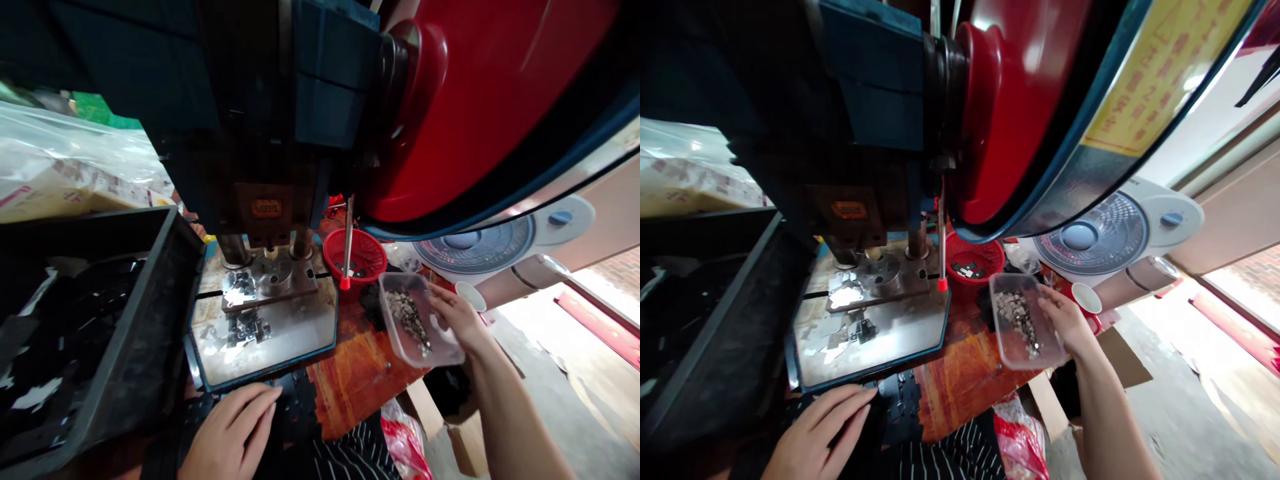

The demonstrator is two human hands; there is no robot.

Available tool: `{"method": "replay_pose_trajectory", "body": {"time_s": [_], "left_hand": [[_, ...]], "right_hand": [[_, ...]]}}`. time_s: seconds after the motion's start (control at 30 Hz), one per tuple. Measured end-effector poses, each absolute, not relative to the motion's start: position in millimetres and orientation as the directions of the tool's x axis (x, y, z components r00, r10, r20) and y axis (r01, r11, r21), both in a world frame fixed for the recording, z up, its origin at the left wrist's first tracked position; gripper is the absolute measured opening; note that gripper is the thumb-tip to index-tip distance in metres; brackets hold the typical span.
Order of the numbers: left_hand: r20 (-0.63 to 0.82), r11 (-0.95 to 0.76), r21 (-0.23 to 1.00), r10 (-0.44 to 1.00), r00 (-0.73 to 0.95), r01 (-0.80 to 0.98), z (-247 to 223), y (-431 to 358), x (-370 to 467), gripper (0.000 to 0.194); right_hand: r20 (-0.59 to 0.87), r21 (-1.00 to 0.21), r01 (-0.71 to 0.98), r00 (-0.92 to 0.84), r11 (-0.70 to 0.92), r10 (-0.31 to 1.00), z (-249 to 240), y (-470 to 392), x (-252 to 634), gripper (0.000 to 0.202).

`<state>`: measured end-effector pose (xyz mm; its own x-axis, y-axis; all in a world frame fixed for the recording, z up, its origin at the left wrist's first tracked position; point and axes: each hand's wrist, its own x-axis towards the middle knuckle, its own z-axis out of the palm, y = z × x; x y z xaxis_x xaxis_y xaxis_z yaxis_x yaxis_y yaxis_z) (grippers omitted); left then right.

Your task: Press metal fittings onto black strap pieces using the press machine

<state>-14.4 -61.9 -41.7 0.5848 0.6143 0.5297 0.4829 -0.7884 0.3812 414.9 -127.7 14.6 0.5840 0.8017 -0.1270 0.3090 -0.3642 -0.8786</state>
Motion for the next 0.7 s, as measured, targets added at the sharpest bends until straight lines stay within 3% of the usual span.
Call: {"method": "replay_pose_trajectory", "body": {"time_s": [0.17,0.3,0.5,0.7], "left_hand": [[0.573,-0.806,0.345,0.586,0.573,0.480,-34.4,-61.0,12.9,0.043],[0.619,-0.844,0.302,0.527,0.583,0.442,-32.9,-58.2,21.1,0.061],[0.645,-0.789,0.389,0.602,0.471,0.475,-22.9,-48.0,-1.8,0.071],[0.415,-0.580,0.528,0.813,0.407,0.620,-12.0,-41.5,-18.4,0.070]], "right_hand": [[-0.409,-0.895,0.119,0.172,-0.431,0.896,39.1,-116.4,335.8,0.052],[-0.495,-0.868,0.022,-0.114,-0.495,0.862,43.0,-94.2,283.3,0.051],[-0.543,-0.797,-0.168,-0.225,-0.581,0.809,41.0,-68.9,247.1,0.050],[-0.537,-0.686,-0.379,-0.311,-0.621,0.784,21.9,-44.5,232.4,0.052]]}}
